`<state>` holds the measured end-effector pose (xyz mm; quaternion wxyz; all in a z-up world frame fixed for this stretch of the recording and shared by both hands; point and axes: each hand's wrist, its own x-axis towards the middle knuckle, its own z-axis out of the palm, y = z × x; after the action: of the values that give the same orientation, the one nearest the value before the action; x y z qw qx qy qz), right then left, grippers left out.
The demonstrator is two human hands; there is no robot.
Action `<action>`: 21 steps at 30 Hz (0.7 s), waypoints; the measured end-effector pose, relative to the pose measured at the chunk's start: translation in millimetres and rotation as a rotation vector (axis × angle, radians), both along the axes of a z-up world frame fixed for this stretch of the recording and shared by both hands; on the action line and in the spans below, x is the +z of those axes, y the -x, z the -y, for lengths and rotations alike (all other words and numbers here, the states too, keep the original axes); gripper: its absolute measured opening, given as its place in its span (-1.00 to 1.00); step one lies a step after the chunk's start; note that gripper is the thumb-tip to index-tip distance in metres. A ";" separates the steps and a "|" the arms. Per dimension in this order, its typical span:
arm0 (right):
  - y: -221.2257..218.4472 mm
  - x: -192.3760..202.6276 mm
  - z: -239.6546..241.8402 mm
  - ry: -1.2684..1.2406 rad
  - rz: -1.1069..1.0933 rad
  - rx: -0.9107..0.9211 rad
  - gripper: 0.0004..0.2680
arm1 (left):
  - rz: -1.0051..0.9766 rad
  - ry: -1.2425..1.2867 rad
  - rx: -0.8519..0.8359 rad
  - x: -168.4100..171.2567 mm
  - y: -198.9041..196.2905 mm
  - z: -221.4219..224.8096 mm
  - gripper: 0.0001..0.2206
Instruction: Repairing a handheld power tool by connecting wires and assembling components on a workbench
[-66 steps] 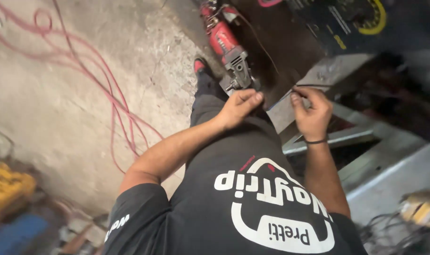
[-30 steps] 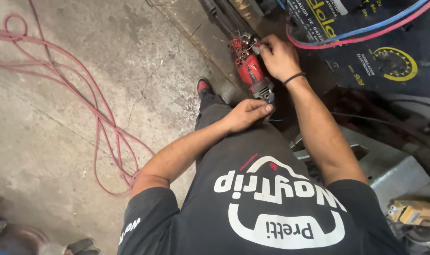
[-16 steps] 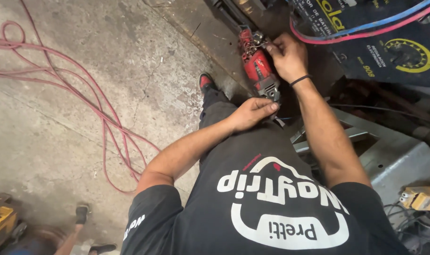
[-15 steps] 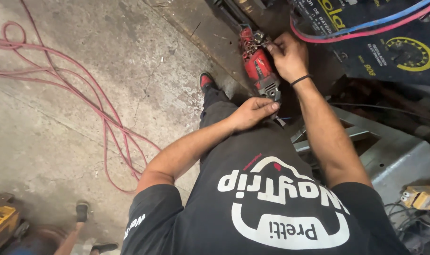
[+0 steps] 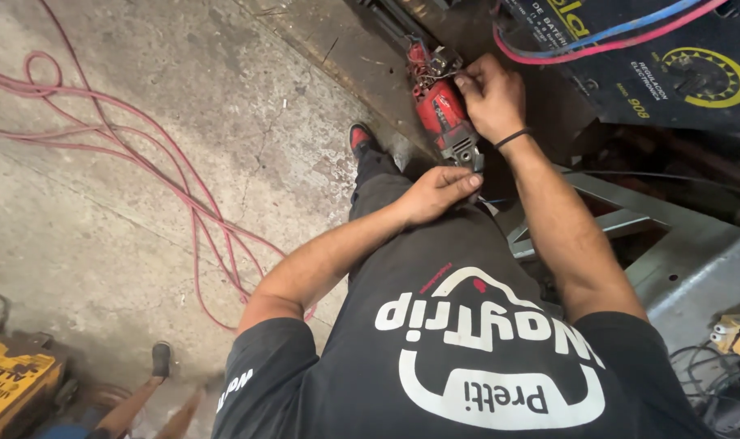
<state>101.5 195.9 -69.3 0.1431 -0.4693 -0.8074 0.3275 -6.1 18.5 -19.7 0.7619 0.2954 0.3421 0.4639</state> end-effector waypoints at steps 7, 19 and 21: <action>11.2 9.1 -3.5 0.070 0.164 -0.071 -0.90 | -0.047 -0.099 0.086 -3.3 -2.8 -4.1 -0.66; -4.0 -3.4 -5.1 0.078 0.098 -0.099 -0.88 | -0.091 -0.064 0.234 -6.6 -6.4 -19.1 -0.65; -3.8 0.3 -2.7 0.039 -0.022 0.036 -0.90 | -0.037 -0.003 0.297 -9.5 -11.4 -20.9 -0.67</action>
<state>105.3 198.6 -69.1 0.1372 -0.4538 -0.8076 0.3508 5.2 39.4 -29.3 0.6781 0.2511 0.3952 0.5664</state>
